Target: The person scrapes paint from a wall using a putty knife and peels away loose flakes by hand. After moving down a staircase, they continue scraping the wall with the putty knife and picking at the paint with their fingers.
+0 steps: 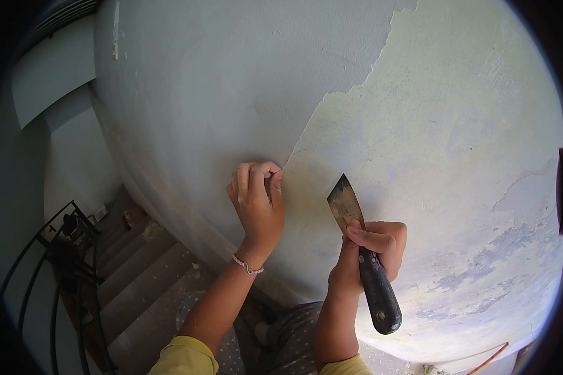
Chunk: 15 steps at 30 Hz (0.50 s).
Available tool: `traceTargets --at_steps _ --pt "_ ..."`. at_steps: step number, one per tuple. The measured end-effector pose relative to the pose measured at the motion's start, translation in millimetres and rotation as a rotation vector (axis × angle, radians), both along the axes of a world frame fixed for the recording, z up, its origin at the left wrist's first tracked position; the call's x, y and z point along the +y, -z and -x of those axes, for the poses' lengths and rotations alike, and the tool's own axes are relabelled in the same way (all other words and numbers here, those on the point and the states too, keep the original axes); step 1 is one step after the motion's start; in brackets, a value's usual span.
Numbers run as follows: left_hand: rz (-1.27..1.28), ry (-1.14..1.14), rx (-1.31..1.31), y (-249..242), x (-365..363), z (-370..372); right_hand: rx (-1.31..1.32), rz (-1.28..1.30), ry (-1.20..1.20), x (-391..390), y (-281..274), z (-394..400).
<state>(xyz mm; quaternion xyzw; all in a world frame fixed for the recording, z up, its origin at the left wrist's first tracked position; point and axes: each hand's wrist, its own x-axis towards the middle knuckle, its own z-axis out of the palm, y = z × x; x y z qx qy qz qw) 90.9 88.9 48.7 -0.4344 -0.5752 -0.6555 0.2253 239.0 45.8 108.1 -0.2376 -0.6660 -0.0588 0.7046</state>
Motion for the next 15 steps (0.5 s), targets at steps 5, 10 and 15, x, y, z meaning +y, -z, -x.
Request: traceTargets --at_steps 5,10,15 --pt "0.073 -0.037 0.038 -7.5 -2.7 -4.8 0.0 -0.002 0.013 0.4 0.7 -1.7" --pt "0.132 -0.06 0.074 -7.6 -2.5 -6.7 0.009 -0.028 0.022 3.9 1.4 -3.9" --pt "0.021 -0.061 0.066 -4.5 -0.1 -5.2 0.0 -0.038 0.025 3.9 0.4 -3.4"
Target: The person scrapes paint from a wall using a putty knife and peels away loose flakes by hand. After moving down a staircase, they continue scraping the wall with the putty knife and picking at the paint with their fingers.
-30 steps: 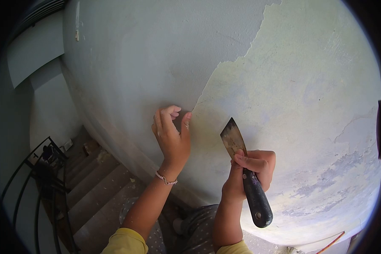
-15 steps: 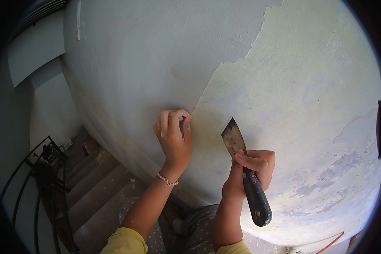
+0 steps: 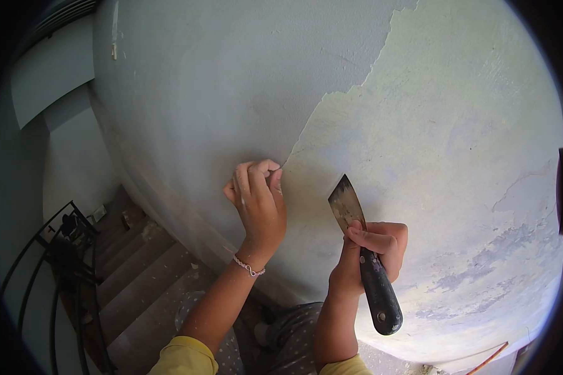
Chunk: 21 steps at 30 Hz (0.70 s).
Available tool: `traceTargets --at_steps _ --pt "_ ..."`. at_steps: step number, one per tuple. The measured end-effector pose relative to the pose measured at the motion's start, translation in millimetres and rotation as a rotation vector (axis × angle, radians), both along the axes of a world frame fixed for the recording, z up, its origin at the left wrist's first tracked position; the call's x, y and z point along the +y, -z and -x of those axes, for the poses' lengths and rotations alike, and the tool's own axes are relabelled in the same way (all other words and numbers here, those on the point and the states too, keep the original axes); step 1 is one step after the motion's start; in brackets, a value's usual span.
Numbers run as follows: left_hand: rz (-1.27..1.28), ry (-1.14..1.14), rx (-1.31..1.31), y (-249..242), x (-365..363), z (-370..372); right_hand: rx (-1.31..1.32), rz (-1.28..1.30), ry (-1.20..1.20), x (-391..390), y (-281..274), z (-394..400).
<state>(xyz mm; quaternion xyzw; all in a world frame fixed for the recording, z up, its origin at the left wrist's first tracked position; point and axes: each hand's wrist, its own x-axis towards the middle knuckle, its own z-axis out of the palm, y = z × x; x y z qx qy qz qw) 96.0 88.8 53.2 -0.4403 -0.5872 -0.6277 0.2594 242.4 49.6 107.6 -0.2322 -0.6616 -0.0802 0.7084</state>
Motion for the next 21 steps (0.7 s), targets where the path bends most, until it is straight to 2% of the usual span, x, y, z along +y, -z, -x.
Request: traceTargets --at_steps 11,21 --pt "-0.016 -0.094 0.063 -14 -3 2 -0.006 0.044 -0.009 -2 1 1" --pt "0.057 -0.072 0.039 -24 -5 -1 0.019 0.104 -0.079 -2 3 2"
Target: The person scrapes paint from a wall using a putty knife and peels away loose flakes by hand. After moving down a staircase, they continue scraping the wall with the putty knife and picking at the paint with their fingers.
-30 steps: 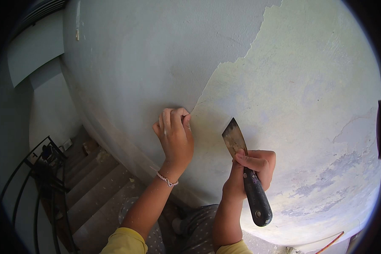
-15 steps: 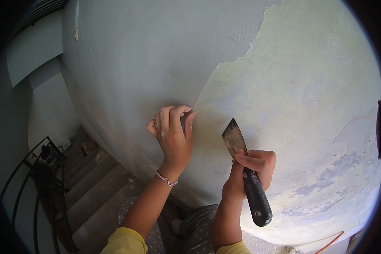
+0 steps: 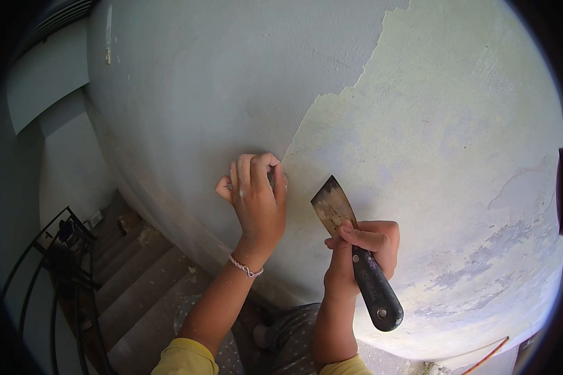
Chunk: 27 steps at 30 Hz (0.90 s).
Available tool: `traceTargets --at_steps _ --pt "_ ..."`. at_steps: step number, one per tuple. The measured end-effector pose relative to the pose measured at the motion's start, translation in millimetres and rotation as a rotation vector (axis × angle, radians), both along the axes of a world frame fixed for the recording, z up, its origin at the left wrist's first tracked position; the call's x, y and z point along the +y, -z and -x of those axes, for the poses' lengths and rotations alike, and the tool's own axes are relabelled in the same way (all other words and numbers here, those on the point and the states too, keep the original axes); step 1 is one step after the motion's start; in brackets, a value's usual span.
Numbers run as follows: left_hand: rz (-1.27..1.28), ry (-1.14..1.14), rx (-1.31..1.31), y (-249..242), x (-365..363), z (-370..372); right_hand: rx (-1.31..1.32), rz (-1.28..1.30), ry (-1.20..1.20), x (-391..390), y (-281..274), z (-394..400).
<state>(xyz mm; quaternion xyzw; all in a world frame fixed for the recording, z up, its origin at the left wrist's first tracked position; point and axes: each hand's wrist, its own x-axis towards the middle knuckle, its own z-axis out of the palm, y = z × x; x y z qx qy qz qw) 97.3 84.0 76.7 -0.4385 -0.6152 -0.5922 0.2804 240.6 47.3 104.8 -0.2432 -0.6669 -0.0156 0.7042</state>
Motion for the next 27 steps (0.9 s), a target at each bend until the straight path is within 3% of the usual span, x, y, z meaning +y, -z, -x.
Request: traceTargets --at_steps 7,12,15,21,23,27 --pt "0.018 0.059 0.015 -2 -3 0 0.003 -0.03 -0.106 0 -7 2" --pt "0.035 0.154 0.055 4 -8 -8 0.23 -0.03 -0.281 0 -20 -4" --pt "-0.065 0.138 0.06 13 -9 -12 0.337 -0.08 -0.25 4 -42 -8" --pt "0.243 0.303 0.07 31 -16 -18 0.302 -0.152 -0.311 24 -85 12" --pt "0.319 0.302 0.105 41 -17 -21 0.246 -0.021 -0.408 30 -93 27" --pt "0.373 0.296 0.133 47 -20 -16 0.232 -0.137 -0.265 3 -99 18"
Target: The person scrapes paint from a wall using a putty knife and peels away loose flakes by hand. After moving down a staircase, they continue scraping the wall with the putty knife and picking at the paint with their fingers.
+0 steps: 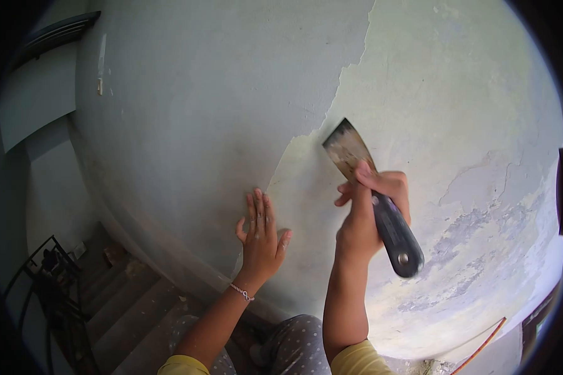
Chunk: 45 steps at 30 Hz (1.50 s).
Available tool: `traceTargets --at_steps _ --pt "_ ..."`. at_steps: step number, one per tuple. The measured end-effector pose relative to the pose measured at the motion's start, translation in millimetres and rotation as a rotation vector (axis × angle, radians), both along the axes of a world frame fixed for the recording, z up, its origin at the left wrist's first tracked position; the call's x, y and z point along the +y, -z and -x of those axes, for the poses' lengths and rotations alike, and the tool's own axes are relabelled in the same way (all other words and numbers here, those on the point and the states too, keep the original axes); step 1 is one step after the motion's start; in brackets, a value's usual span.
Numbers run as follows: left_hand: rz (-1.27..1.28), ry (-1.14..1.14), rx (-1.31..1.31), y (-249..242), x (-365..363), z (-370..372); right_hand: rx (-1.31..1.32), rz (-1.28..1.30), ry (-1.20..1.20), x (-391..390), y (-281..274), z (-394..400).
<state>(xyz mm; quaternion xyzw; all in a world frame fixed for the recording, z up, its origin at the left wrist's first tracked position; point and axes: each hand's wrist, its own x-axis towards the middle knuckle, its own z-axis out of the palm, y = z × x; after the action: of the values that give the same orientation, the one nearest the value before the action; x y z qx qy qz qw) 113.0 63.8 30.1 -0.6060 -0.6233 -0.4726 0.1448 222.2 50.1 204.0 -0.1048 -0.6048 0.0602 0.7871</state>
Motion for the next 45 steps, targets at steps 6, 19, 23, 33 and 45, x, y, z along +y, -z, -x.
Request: traceTargets --at_steps 6,19,23,33,45 --pt "0.038 0.047 0.048 1 -8 7 -0.041 0.102 -0.23 34 -1 22" --pt "0.08 0.1 0.034 1 -21 12 0.051 0.06 0.143 -20 -21 10" --pt "0.079 0.125 0.015 -5 -24 14 0.097 0.094 0.104 10 -24 16" --pt "0.127 0.132 0.023 -1 -27 11 0.168 0.105 -0.005 20 -28 24" --pt "0.073 0.132 0.045 -6 -28 14 0.085 0.128 0.151 10 -46 26"
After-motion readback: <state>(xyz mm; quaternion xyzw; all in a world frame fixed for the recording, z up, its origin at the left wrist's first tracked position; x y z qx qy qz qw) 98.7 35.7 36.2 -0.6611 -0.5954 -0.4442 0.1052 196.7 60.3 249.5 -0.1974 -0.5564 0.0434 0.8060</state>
